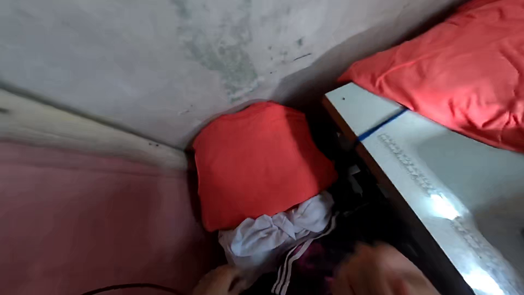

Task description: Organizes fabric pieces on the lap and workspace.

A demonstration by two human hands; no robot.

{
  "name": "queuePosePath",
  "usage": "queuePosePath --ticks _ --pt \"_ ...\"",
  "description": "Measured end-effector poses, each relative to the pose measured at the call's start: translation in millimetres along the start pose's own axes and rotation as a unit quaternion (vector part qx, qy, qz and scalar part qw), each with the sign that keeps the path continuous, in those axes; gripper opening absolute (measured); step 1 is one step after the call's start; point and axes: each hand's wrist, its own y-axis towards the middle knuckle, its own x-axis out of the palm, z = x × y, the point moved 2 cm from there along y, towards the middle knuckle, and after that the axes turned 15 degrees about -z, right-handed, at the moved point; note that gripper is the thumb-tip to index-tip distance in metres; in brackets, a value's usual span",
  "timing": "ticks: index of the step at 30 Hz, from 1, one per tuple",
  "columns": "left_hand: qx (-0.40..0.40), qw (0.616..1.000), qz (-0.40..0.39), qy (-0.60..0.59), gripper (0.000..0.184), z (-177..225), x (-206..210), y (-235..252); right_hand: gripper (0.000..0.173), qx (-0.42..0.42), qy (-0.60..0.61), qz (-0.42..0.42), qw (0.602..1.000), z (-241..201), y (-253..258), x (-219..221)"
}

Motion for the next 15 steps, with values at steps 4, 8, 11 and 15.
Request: queuePosePath --ticks 4,8,11,15 --pt "-0.025 0.692 0.278 -0.666 0.045 -30 22 33 0.022 0.191 0.172 0.492 0.832 117 15 -50" --pt "0.008 0.628 0.473 -0.618 0.049 -29 13 42 0.029 0.248 -0.052 0.458 0.852 164 -11 -60" --pt "0.077 0.651 0.455 -0.603 0.039 -25 -6 61 0.031 0.245 0.063 0.513 0.820 159 1 -58" --pt "0.061 0.552 0.334 -0.762 0.059 -12 -20 67 0.046 0.128 0.176 0.634 0.742 147 -3 -90"
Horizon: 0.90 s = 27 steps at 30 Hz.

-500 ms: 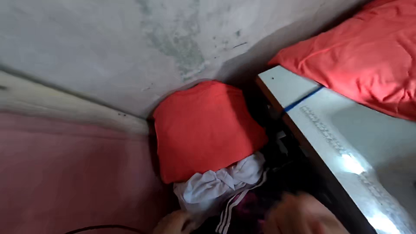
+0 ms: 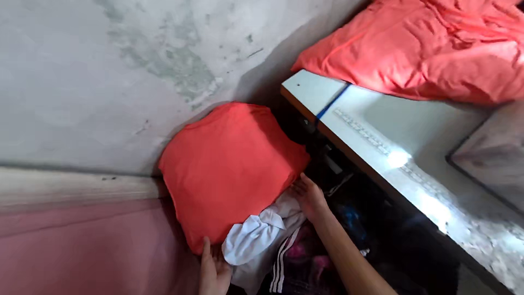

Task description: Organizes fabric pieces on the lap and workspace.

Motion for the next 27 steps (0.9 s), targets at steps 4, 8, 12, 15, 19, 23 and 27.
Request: queuePosePath --ticks 4,8,12,15,19,23,27 --pt "-0.038 0.999 0.027 -0.002 0.071 10 -4 17 0.058 -0.001 0.047 0.040 0.998 -9 20 3" --pt "-0.063 0.996 0.058 -0.035 0.081 23 -10 35 0.068 0.005 -0.018 0.038 0.999 -18 47 1" --pt "-0.058 0.993 0.084 -0.058 0.075 21 -26 43 0.052 -0.026 -0.087 0.031 0.995 -46 40 32" --pt "0.001 0.989 0.139 -0.044 0.050 28 -44 42 0.032 -0.112 -0.068 0.013 0.991 -29 -7 55" --pt "0.166 0.979 0.083 -0.087 0.049 74 -54 26 0.042 -0.082 -0.065 -0.058 0.993 14 -51 17" --pt "0.301 0.944 0.120 0.057 0.045 144 -35 -21 0.034 -0.016 -0.012 -0.050 0.999 21 -39 -5" --pt "0.491 0.733 0.115 0.457 0.060 185 39 -84 0.037 -0.008 -0.009 -0.068 0.998 13 -41 -9"
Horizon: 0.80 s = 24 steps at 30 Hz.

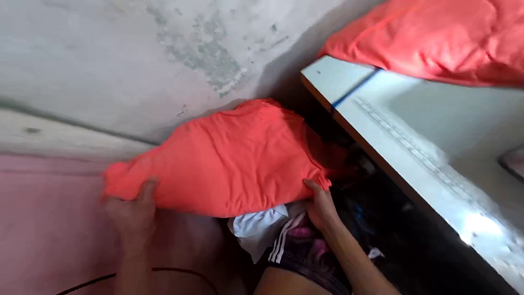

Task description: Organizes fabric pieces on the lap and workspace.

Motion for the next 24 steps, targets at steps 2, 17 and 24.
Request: queuePosePath --ticks 2,17,24 --pt "0.157 0.978 -0.047 0.130 0.072 49 23 0 0.036 0.010 -0.008 -0.018 1.000 -1 1 -4" --pt "0.509 0.615 -0.556 0.230 0.029 85 251 -80 0.023 0.018 -0.246 -0.121 0.961 -2 -5 -37" --pt "0.677 0.157 -0.612 0.378 0.115 176 294 -32 0.030 -0.061 -0.387 -0.177 0.903 -10 -21 -35"
